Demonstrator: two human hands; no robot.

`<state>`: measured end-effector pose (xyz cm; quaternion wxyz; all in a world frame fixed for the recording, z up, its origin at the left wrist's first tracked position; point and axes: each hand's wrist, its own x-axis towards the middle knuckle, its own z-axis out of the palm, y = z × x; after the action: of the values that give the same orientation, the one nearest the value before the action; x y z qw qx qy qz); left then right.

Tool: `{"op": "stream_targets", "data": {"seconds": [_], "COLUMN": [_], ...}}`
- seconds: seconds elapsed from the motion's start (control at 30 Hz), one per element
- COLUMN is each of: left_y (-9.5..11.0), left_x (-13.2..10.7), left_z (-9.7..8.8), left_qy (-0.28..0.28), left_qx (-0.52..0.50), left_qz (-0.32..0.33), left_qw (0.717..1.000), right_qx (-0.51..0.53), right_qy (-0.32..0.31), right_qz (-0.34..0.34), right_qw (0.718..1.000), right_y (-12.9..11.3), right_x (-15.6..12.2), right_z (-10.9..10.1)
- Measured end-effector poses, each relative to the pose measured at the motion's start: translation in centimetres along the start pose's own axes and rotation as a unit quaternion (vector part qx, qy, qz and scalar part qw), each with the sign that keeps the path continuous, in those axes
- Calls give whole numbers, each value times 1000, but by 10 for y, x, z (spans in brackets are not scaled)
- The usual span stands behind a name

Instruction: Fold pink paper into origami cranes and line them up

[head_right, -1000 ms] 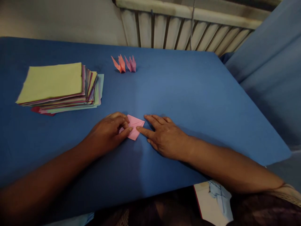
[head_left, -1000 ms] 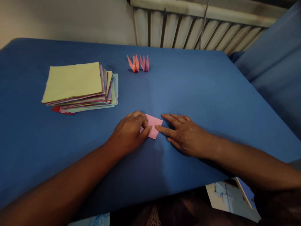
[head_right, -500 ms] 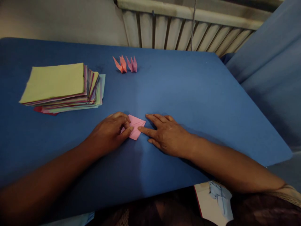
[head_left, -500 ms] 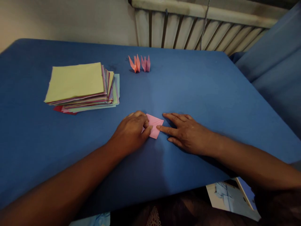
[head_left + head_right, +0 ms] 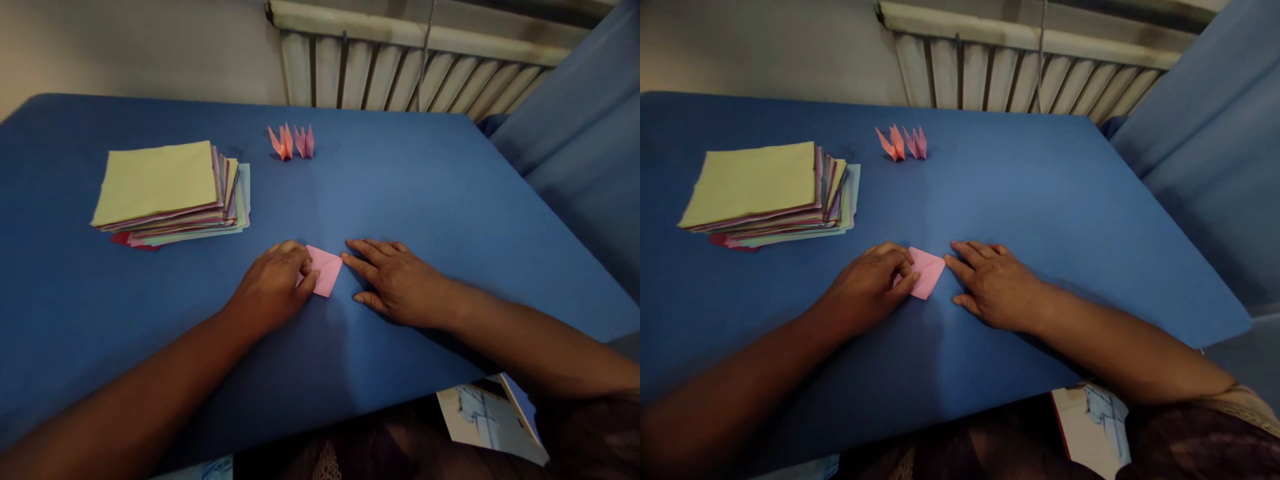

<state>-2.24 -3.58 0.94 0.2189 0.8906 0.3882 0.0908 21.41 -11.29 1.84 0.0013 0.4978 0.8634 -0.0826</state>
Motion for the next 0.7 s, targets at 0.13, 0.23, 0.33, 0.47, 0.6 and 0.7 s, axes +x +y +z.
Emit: {"op": "stream_targets", "data": {"seconds": [0.13,0.23,0.33,0.47,0.6,0.7], "left_y": [-1,-1,0,0,2,5], "left_x": [-1,-2,-4,-5,-2,1], "left_z": [0,0,1,0,-1,-2], "left_qy": [2,7,10,24,41,27], "left_qx": [-1,-2,-4,18,75,146], "left_qz": [-1,-5,-12,-26,13,68], "left_qw": [1000,1000,1000,999,996,987], "right_qx": [-2,2,7,16,13,12], "right_qy": [9,14,11,24,21,15], "right_qz": [15,9,16,24,-3,1], "right_qw": [1000,1000,1000,999,1000,1000], "right_y": [-7,-14,-17,-17,-18,-19], "right_x": [-1,-1,-1,0,3,4], "right_z": [-4,-6,-7,-4,1,4]}}
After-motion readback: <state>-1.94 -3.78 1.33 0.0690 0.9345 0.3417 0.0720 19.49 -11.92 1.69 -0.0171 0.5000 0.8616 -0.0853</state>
